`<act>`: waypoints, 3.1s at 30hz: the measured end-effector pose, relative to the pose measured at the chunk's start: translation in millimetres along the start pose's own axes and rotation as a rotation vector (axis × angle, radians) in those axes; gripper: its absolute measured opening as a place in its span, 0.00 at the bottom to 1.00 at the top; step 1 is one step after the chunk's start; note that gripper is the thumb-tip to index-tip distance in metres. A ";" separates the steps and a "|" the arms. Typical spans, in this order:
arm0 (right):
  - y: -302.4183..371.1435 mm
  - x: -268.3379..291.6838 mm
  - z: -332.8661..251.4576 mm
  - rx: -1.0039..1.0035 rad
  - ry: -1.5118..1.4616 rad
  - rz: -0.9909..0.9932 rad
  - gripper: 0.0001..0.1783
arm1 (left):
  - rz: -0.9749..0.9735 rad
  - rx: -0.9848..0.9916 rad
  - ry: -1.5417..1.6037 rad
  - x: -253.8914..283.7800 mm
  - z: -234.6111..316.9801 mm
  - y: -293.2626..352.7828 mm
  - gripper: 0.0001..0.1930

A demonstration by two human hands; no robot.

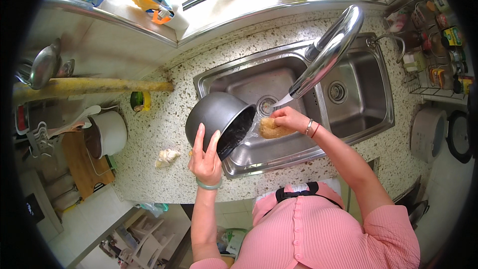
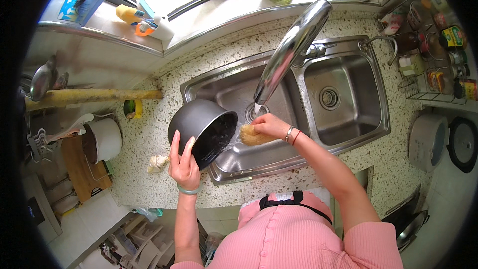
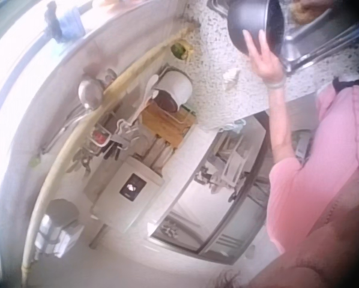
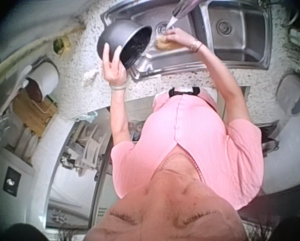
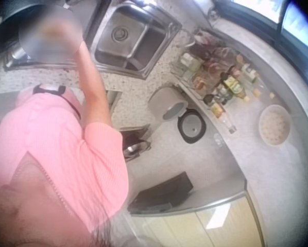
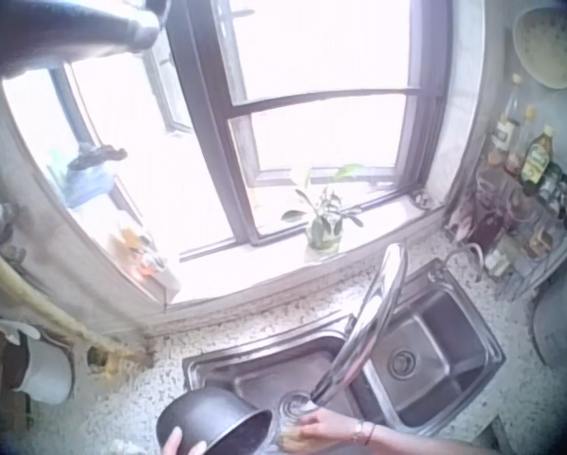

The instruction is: The person washes a black cooking pot under running water, then places it into a rice cooker. They proceed to wipe the kitchen countertop and the stainless steel sink with a cloth, rinsing the cloth under the tap multiple times to clean the surfaces.

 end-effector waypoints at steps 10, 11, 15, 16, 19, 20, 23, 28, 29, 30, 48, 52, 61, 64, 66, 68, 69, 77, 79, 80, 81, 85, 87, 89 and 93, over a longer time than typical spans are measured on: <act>14.5 29.1 16.9 -0.107 0.284 0.180 0.17 | 0.246 -0.287 -0.037 45.1 1.6 -22.5 0.26; 13.9 31.1 17.1 -0.106 0.316 0.198 0.18 | 0.266 -0.307 -0.058 50.3 3.7 -27.7 0.26; 16.8 43.3 21.9 -0.105 0.391 0.283 0.18 | 0.336 -0.365 -0.104 60.6 7.0 -47.8 0.28; 17.4 46.0 23.5 -0.104 0.395 0.302 0.18 | 0.366 -0.357 -0.084 59.5 7.2 -52.2 0.27; 21.8 60.7 35.0 -0.143 0.354 0.382 0.18 | 0.298 -0.301 -0.055 44.5 8.8 -66.5 0.25; 23.9 66.1 40.6 -0.126 0.206 0.395 0.18 | 0.258 -0.267 -0.046 36.3 10.7 -72.5 0.24; 36.8 77.5 54.6 -0.072 -0.281 0.375 0.17 | 0.168 0.141 0.162 -4.4 -8.2 -82.3 0.25; 76.4 73.9 1.1 0.148 -0.668 0.278 0.19 | 0.026 0.757 0.810 -104.4 -57.8 -33.0 0.31; 76.3 70.6 -12.4 0.184 -0.653 0.302 0.20 | -0.036 0.805 0.890 -116.5 -53.9 -25.6 0.32; 74.9 67.4 -25.8 0.220 -0.637 0.327 0.20 | -0.041 0.793 0.989 -126.6 -46.4 -21.9 0.32; -20.6 -32.8 -15.1 0.482 1.343 0.419 0.10 | -0.178 0.691 0.901 -139.4 -17.0 -13.6 0.31; -15.4 17.9 -42.2 0.595 0.591 0.770 0.15 | -0.105 0.695 1.004 -139.8 -10.3 -11.2 0.32; -13.2 20.2 -45.6 0.280 0.239 0.463 0.15 | -0.107 0.810 1.100 -147.6 -29.2 1.1 0.34; -0.5 12.3 -56.5 0.410 0.062 0.391 0.15 | -0.081 0.777 1.134 -153.0 -14.7 1.2 0.33; 11.3 -4.7 -65.5 0.455 0.206 0.337 0.19 | -0.046 0.794 1.151 -159.9 -13.0 3.5 0.33; 23.4 -19.7 -62.0 0.344 0.381 0.212 0.25 | -0.064 0.831 1.148 -167.9 -18.4 6.2 0.33; 28.0 -25.5 -63.1 0.283 0.506 0.137 0.31 | -0.072 0.849 1.142 -169.9 -21.7 7.0 0.33; 28.6 -60.8 -48.0 0.569 1.053 0.190 0.17 | -0.127 0.957 1.060 -175.1 -29.4 6.4 0.33; 26.1 -68.4 -39.3 0.548 0.990 0.198 0.10 | -0.138 0.952 1.038 -172.2 -32.4 6.6 0.33; 27.6 -70.9 -36.0 0.554 0.973 0.228 0.12 | -0.154 0.943 1.010 -169.5 -31.9 6.7 0.33; 29.9 -72.7 -35.4 0.560 0.956 0.253 0.14 | -0.167 0.938 0.981 -163.2 -29.2 5.8 0.33; 30.7 -72.8 -29.5 0.536 1.082 0.260 0.17 | -0.531 1.018 0.760 -162.6 -29.8 30.4 0.36; 28.3 -79.9 -21.8 0.532 1.202 0.234 0.21 | -0.713 1.286 1.045 -176.8 -27.5 59.2 0.38; 29.9 -78.9 -26.9 0.574 0.959 0.170 0.25 | -0.624 1.248 1.095 -181.3 -30.3 65.4 0.38; 16.0 -41.2 -43.5 0.307 0.202 -0.028 0.33 | -0.546 1.189 1.092 -177.5 -23.4 65.5 0.39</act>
Point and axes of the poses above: each hand's wrist, its own y-axis away from the middle knuckle, its own x-axis out of the back of the hand, z = x × y, the point moved 8 cm from there along -y, towards the middle knuckle, and after that the axes turned 1 degree about -x, right-handed, at the moved point
